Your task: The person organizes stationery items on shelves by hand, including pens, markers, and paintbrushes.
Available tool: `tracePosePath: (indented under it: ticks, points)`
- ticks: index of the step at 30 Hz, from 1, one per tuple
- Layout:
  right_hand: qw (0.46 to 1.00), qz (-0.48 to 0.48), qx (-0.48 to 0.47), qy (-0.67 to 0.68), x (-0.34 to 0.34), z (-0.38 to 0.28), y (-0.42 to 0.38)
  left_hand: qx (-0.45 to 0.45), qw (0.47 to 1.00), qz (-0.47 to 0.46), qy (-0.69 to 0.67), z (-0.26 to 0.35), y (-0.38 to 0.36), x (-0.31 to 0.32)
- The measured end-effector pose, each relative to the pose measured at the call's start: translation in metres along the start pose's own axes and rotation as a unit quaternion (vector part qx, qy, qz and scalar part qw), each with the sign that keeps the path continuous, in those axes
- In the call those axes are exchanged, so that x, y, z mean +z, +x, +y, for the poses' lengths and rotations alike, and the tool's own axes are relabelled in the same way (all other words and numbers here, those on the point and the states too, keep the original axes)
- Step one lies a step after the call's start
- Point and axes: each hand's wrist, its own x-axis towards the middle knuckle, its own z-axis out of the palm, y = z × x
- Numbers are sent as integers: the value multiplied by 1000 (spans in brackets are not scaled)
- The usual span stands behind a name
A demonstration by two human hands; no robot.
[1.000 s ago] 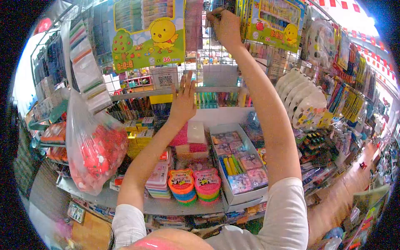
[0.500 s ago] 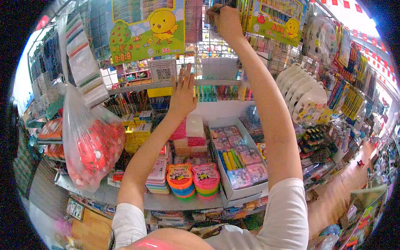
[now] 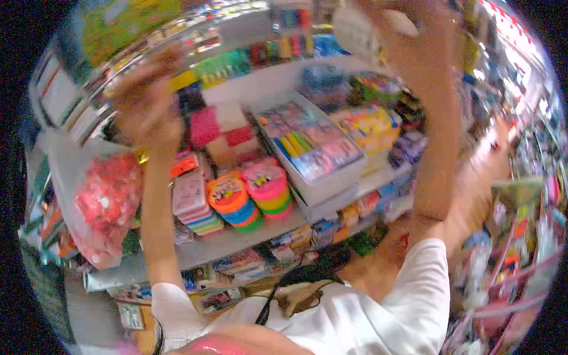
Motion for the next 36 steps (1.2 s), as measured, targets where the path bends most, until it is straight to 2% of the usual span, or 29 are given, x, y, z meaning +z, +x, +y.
tracePosePath:
  ticks: [1,4,6,9,16,24,30,36]
  points:
    - [997,25,-43,63,-51,-2,-14,22,998,18,-56,21,1,0]
    - [975,4,-160,155,-160,-39,-33,74,981,45,-175,83,6,10]
    - [951,-29,-240,192,-205,-61,-36,96,967,53,-228,120,10,26]
    - [933,-71,-285,206,-254,-74,-42,105,950,62,-288,164,14,61]
    - [945,-121,-260,160,-368,-36,-85,83,920,69,-376,240,18,181]
    - [942,-221,-236,92,-482,33,-126,71,879,139,-451,291,19,321]
    - [945,-231,-204,111,-511,81,-147,37,884,148,-442,300,31,391]
    - [953,-200,-184,131,-488,142,-186,15,900,186,-393,263,27,449]
